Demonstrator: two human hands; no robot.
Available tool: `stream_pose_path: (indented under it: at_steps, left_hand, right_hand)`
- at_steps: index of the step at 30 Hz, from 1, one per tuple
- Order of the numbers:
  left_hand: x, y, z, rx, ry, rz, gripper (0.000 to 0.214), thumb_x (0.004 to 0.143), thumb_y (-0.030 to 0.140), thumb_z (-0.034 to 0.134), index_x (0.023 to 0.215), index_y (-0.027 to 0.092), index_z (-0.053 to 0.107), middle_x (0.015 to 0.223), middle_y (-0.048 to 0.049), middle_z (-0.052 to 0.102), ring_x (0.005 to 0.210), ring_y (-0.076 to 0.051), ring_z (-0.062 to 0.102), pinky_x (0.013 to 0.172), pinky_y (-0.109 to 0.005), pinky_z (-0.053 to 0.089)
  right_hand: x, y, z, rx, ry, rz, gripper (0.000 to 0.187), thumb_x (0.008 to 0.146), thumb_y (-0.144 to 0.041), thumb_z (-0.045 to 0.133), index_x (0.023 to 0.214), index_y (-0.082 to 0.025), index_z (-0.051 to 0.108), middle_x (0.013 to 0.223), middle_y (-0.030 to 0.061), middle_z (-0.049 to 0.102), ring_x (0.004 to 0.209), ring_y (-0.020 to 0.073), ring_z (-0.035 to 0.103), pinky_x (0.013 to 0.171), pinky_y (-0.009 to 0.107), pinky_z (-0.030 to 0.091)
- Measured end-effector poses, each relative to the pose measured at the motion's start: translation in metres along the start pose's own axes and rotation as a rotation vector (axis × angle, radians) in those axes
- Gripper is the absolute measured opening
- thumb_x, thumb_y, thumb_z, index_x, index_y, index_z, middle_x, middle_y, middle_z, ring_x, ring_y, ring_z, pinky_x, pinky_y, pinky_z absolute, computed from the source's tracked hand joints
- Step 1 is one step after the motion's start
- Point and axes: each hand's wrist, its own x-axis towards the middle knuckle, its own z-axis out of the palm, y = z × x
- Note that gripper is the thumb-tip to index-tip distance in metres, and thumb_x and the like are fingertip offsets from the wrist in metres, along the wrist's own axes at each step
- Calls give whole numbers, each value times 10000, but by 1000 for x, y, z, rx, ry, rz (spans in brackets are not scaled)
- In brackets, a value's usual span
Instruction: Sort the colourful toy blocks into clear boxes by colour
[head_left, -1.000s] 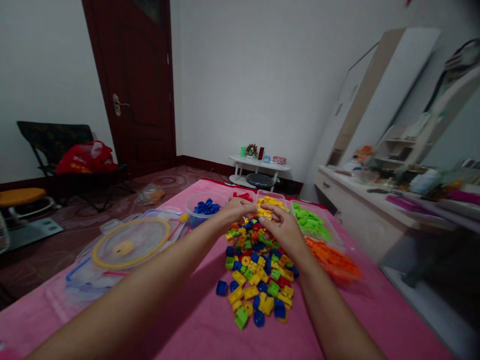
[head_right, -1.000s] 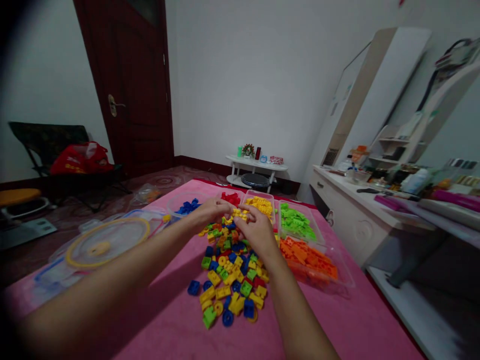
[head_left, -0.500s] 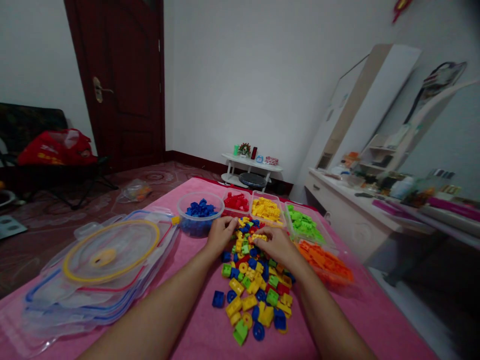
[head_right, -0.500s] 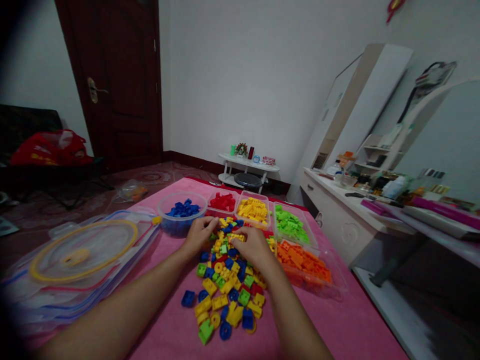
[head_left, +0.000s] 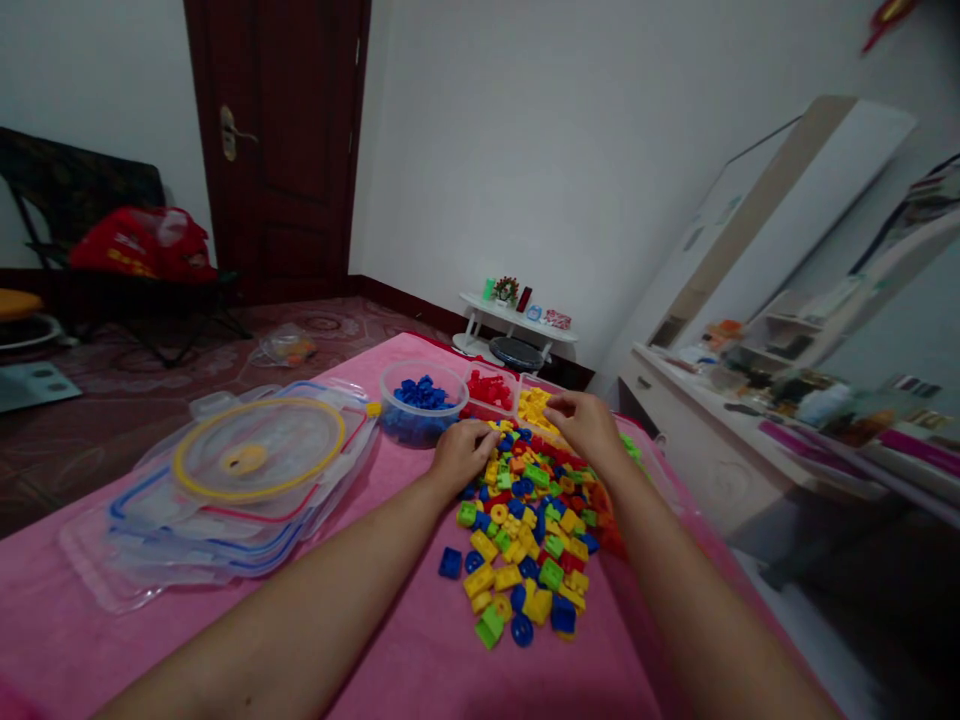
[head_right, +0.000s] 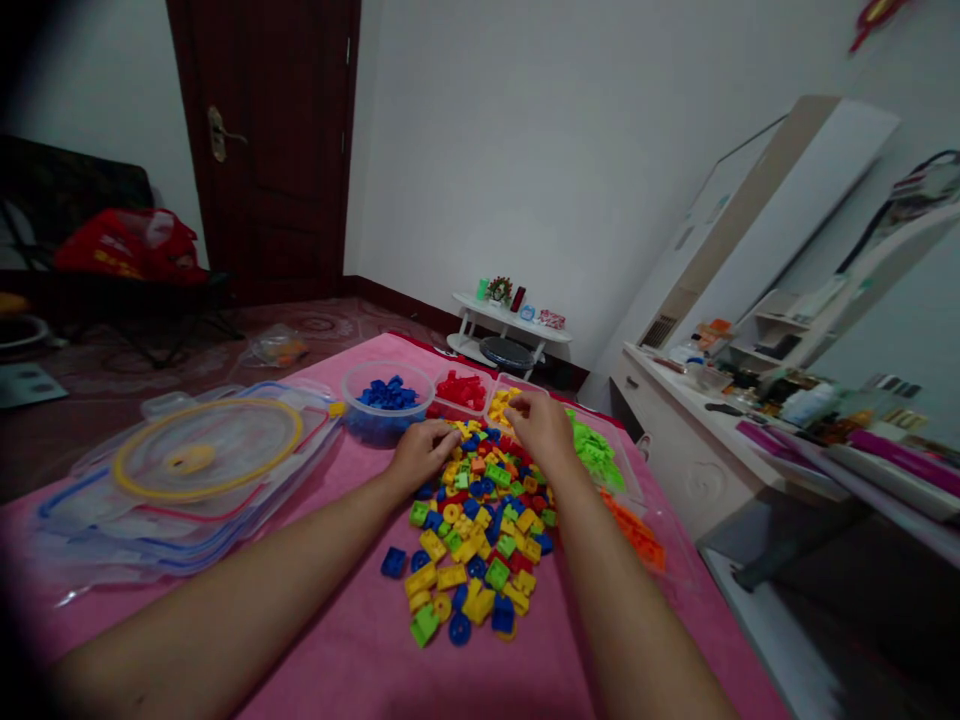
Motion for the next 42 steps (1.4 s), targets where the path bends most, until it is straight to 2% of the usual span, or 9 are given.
stream_pose_path:
  at_steps: [3, 8, 13, 18, 22, 26, 30, 36, 42]
  left_hand:
    - [-1, 4, 0, 30, 11, 19, 344, 879, 316, 437, 601, 162, 568, 640, -19, 580, 613, -113, 501, 590, -245, 299]
    - [-4, 8, 1, 37, -27, 45, 336, 877, 319, 441, 619, 165, 592, 658, -25, 590, 623, -116, 516, 602, -239, 310]
    - [-3, 8, 1, 46, -35, 39, 348, 879, 318, 430, 604, 158, 570, 645, -22, 575, 610, -108, 495, 594, -233, 297]
    - [-3, 8, 2, 54, -23, 21, 369, 877, 325, 427, 567, 154, 533, 602, -7, 537, 582, -100, 460, 584, -232, 282]
    - [-3, 9, 1, 31, -26, 29, 360, 877, 306, 424, 567, 153, 523, 604, -4, 536, 596, -100, 465, 591, -227, 287]
    - [-4, 9, -1, 30, -31, 12, 378, 878, 316, 421, 550, 151, 510, 601, -7, 535, 600, -103, 465, 587, -228, 288]
    - [-4, 8, 0, 13, -24, 12, 370, 877, 311, 424, 559, 151, 525, 602, -5, 538, 591, -102, 467, 588, -229, 293]
    - [-3, 7, 1, 26, -24, 18, 377, 873, 306, 425, 537, 157, 508, 582, -1, 524, 581, -104, 459, 574, -230, 289]
    - [-3, 6, 2, 44, -28, 27, 392, 880, 327, 410, 540, 157, 503, 581, -1, 527, 569, -101, 461, 560, -234, 270]
  right_hand:
    - [-32, 1, 14, 76, -139, -27, 175, 736, -245, 593, 847, -207, 722, 846, 40, 719, 770, 178, 642, 691, 269, 455]
    - [-66, 14, 32, 103, -227, -26, 323, 676, -267, 659, 992, -215, 699, 881, 34, 701, 782, 184, 621, 673, 273, 434]
    - [-68, 18, 25, 171, -164, 25, 298, 709, -312, 612, 961, -172, 690, 690, 12, 642, 633, 155, 569, 573, 248, 383]
    - [-73, -10, 16, 352, -114, -59, 271, 732, -312, 570, 932, -161, 670, 709, 9, 630, 610, 136, 543, 563, 237, 389]
    - [-87, -38, 27, 246, -133, -221, 251, 710, -206, 570, 936, -214, 679, 908, 35, 669, 759, 161, 584, 684, 259, 413]
    - [-93, -47, 38, 169, -171, -231, 240, 682, -144, 561, 876, -228, 675, 889, 35, 677, 853, 196, 604, 740, 281, 418]
    - [-87, -39, 33, 439, -143, -100, 119, 732, -234, 565, 820, -205, 639, 714, 13, 642, 675, 168, 605, 601, 258, 441]
    - [-74, -20, 0, 1213, -171, 300, 307, 700, -393, 673, 900, -177, 584, 717, 10, 629, 552, 123, 601, 423, 200, 442]
    - [-77, 2, -17, 1253, -274, 343, 305, 640, -324, 763, 853, -166, 613, 687, -17, 604, 550, 79, 584, 451, 161, 453]
